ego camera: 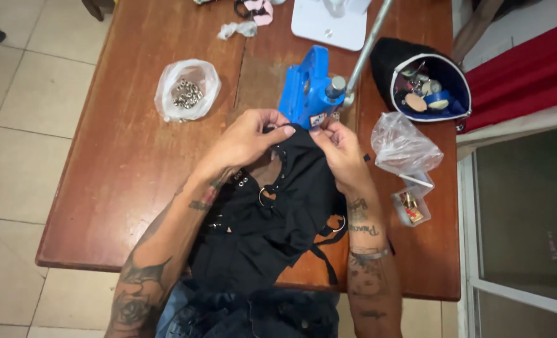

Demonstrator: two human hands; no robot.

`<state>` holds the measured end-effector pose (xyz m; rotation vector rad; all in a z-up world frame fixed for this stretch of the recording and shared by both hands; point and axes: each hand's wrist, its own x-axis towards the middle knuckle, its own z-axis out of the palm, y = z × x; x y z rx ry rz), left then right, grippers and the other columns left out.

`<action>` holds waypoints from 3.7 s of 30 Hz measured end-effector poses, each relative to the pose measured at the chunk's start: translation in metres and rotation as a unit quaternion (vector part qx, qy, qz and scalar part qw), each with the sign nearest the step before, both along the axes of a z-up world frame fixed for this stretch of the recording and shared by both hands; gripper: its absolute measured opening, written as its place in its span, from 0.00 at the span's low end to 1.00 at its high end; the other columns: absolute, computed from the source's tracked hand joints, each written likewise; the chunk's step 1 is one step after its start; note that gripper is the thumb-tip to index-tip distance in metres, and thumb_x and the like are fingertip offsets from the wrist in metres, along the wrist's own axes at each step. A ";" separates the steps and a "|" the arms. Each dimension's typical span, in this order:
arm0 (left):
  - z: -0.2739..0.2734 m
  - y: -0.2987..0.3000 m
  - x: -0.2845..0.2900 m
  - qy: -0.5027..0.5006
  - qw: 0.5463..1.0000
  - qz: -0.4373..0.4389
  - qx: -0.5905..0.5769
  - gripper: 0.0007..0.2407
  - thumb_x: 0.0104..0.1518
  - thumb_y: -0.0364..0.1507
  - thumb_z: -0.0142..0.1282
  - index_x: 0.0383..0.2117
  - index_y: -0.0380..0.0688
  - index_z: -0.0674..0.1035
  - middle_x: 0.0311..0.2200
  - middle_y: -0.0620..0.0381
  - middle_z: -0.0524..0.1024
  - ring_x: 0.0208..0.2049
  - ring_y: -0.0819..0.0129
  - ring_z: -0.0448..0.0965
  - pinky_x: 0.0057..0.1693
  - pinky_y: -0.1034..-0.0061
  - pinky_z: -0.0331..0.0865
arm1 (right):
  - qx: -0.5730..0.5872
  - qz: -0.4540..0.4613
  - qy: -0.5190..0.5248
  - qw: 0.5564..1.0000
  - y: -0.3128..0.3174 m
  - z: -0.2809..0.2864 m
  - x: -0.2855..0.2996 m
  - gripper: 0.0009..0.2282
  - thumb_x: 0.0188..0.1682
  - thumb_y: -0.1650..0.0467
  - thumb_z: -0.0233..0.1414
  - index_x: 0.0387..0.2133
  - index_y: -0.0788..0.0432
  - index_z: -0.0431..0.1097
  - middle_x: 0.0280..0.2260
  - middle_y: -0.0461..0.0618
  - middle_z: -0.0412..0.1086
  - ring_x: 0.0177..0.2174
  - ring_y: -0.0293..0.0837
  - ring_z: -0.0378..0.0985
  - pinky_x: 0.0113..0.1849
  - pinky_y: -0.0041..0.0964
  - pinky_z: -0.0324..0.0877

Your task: Attaching metal eyelets to a black garment using a manual hand press tool

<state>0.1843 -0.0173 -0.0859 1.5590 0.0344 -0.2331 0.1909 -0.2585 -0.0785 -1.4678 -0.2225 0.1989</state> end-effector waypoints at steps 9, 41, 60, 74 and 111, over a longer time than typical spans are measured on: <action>-0.010 -0.005 0.004 0.011 0.997 0.040 0.070 0.10 0.66 0.39 0.74 0.39 0.46 0.94 0.29 0.53 0.87 0.28 0.64 0.90 0.36 0.65 0.83 | 0.032 -0.014 0.023 0.999 0.013 0.010 0.003 0.06 0.69 0.73 0.62 0.50 0.68 0.79 0.34 0.56 0.85 0.35 0.46 0.94 0.40 0.42 0.92; -0.009 0.000 0.002 0.042 0.978 0.091 0.182 0.15 0.54 0.46 0.82 0.43 0.60 0.94 0.35 0.58 0.91 0.43 0.55 0.94 0.54 0.62 0.81 | -0.118 -0.061 -0.077 0.988 -0.008 -0.015 0.007 0.05 0.64 0.72 0.71 0.46 0.57 0.82 0.31 0.42 0.83 0.34 0.28 0.82 0.40 0.25 0.81; -0.033 -0.029 -0.010 -0.326 0.937 0.089 0.088 0.08 0.68 0.35 0.81 0.48 0.51 0.96 0.57 0.52 0.94 0.71 0.40 0.86 0.80 0.31 0.66 | -0.110 -0.038 -0.088 0.989 -0.038 -0.053 0.020 0.15 0.62 0.72 0.72 0.60 0.63 0.80 0.43 0.56 0.87 0.41 0.40 0.91 0.49 0.40 0.89; -0.037 -0.028 -0.007 -0.340 0.929 0.094 0.115 0.09 0.68 0.36 0.81 0.45 0.47 0.95 0.55 0.51 0.94 0.67 0.41 0.88 0.76 0.44 0.75 | -0.353 -0.205 -0.081 0.909 -0.105 -0.075 0.084 0.17 0.48 0.64 0.82 0.48 0.51 0.87 0.39 0.45 0.86 0.36 0.33 0.86 0.42 0.28 0.85; -0.047 -0.029 -0.002 -0.337 0.931 0.094 0.104 0.09 0.69 0.38 0.80 0.47 0.52 0.96 0.56 0.56 0.94 0.69 0.42 0.86 0.78 0.38 0.68 | -0.098 -0.254 0.029 0.962 -0.122 -0.070 0.065 0.19 0.57 0.78 0.70 0.61 0.63 0.82 0.44 0.62 0.87 0.41 0.43 0.95 0.50 0.34 0.93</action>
